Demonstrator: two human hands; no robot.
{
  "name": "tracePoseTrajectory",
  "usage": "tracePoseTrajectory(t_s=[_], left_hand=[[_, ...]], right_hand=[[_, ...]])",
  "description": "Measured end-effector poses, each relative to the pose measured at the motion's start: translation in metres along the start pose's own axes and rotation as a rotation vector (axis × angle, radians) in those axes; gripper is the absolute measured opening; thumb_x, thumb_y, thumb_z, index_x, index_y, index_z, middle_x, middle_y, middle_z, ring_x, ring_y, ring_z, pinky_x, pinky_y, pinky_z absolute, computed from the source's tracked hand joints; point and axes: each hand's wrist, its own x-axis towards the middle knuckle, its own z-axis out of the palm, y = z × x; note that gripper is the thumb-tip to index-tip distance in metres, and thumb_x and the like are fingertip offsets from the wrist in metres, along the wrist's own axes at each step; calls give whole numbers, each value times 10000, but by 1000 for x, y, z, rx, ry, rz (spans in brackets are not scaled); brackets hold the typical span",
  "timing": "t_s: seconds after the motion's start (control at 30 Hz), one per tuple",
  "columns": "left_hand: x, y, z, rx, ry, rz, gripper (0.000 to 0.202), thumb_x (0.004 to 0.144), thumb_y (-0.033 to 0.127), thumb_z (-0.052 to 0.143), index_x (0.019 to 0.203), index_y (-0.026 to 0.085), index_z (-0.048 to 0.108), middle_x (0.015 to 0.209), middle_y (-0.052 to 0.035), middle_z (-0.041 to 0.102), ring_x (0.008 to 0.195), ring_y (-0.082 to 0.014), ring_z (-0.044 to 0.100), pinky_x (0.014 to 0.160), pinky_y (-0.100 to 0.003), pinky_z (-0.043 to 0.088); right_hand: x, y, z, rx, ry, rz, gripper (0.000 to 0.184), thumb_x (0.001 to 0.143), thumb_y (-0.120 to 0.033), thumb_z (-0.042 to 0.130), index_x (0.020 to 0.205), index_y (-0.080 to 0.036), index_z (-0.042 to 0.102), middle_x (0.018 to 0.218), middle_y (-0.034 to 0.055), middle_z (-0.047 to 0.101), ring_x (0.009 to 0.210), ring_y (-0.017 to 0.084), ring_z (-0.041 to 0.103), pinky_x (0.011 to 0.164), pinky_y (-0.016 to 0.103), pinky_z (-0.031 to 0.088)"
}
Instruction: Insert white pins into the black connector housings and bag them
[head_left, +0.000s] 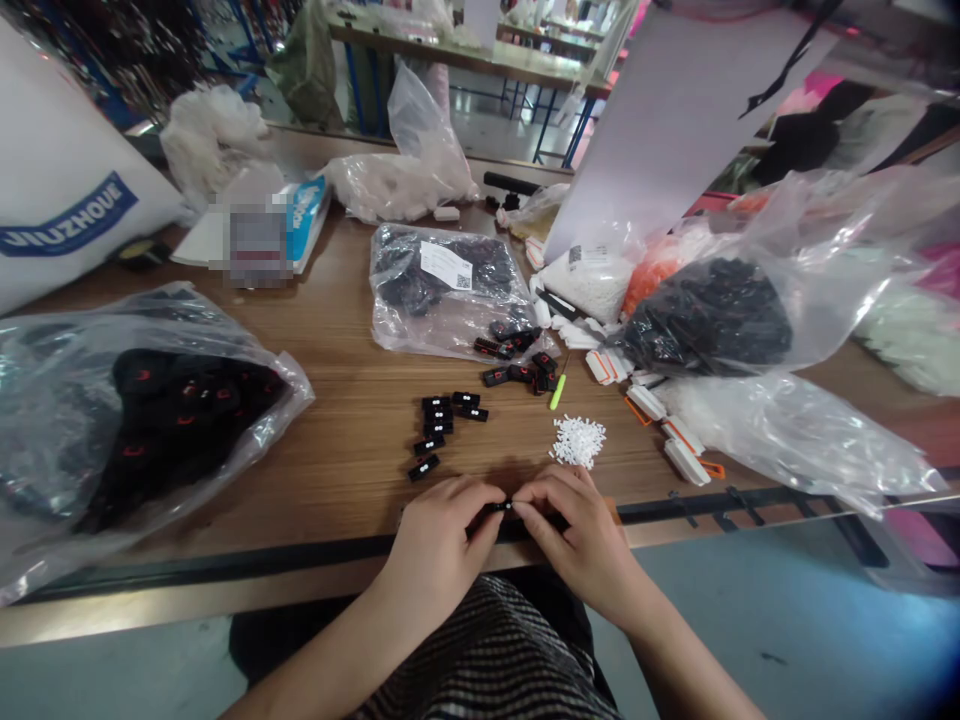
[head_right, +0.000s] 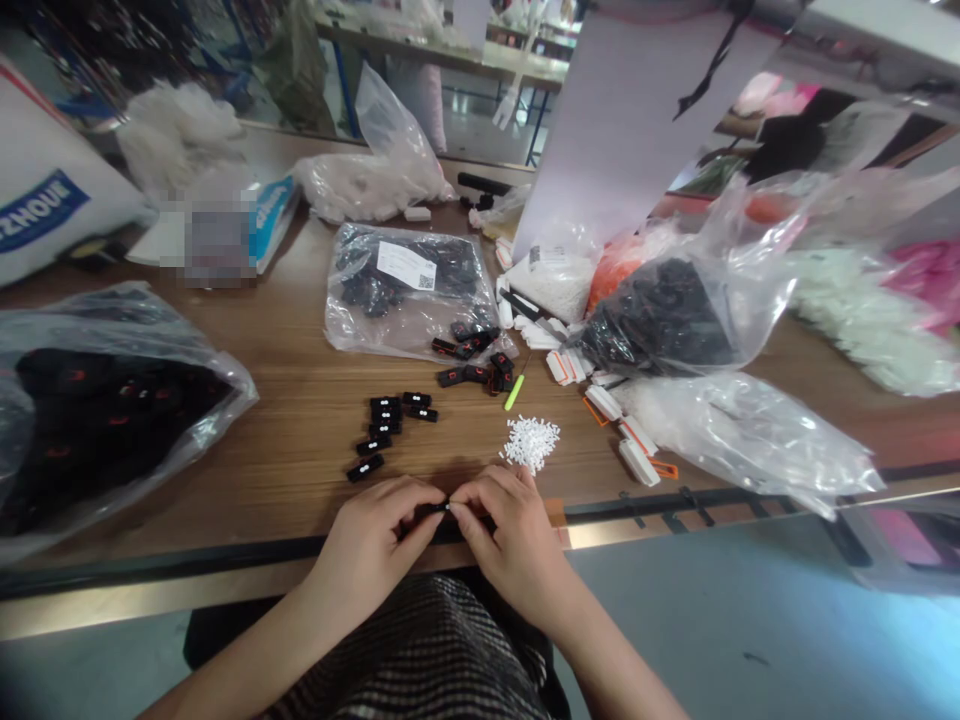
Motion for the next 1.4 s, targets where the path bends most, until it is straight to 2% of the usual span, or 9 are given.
tracePoseTrajectory(t_s=[0.43, 0.77, 1.2, 1.4], left_hand=[[-1, -1, 1, -3, -7, -8, 191, 840, 70, 680, 961, 218, 684, 867, 1, 703, 709, -177, 620, 696, -326, 499], [-1, -2, 3, -7, 39, 28, 181, 832, 76, 683, 954, 209, 687, 847, 2, 707, 683, -166, 619, 691, -320, 518], [-1, -2, 3, -19, 39, 21, 175, 838, 76, 678, 952, 209, 687, 865, -5, 714, 721, -176, 639, 688, -312, 512], [-1, -3, 3, -9, 32, 9, 195, 832, 72, 679, 965, 214, 690, 857, -4, 710, 735, -183, 642, 698, -319, 514]], right_hand=[[3, 1, 1, -65, -47, -47, 142, 988, -231, 532, 880, -212, 622, 819, 13, 641, 806, 180, 558, 825, 372, 361], [-1, 6, -1, -123, 59, -200, 134, 938, -166, 625, 967, -253, 722, 789, -6, 679, 774, 167, 570, 811, 372, 358], [-2, 3, 2, -61, 145, -198, 140, 904, -134, 625, 964, -227, 711, 762, -6, 683, 737, 154, 580, 794, 370, 381], [-3, -2, 2, -227, 141, -258, 131, 885, -152, 632, 941, -217, 730, 761, 10, 695, 750, 176, 565, 798, 392, 364]])
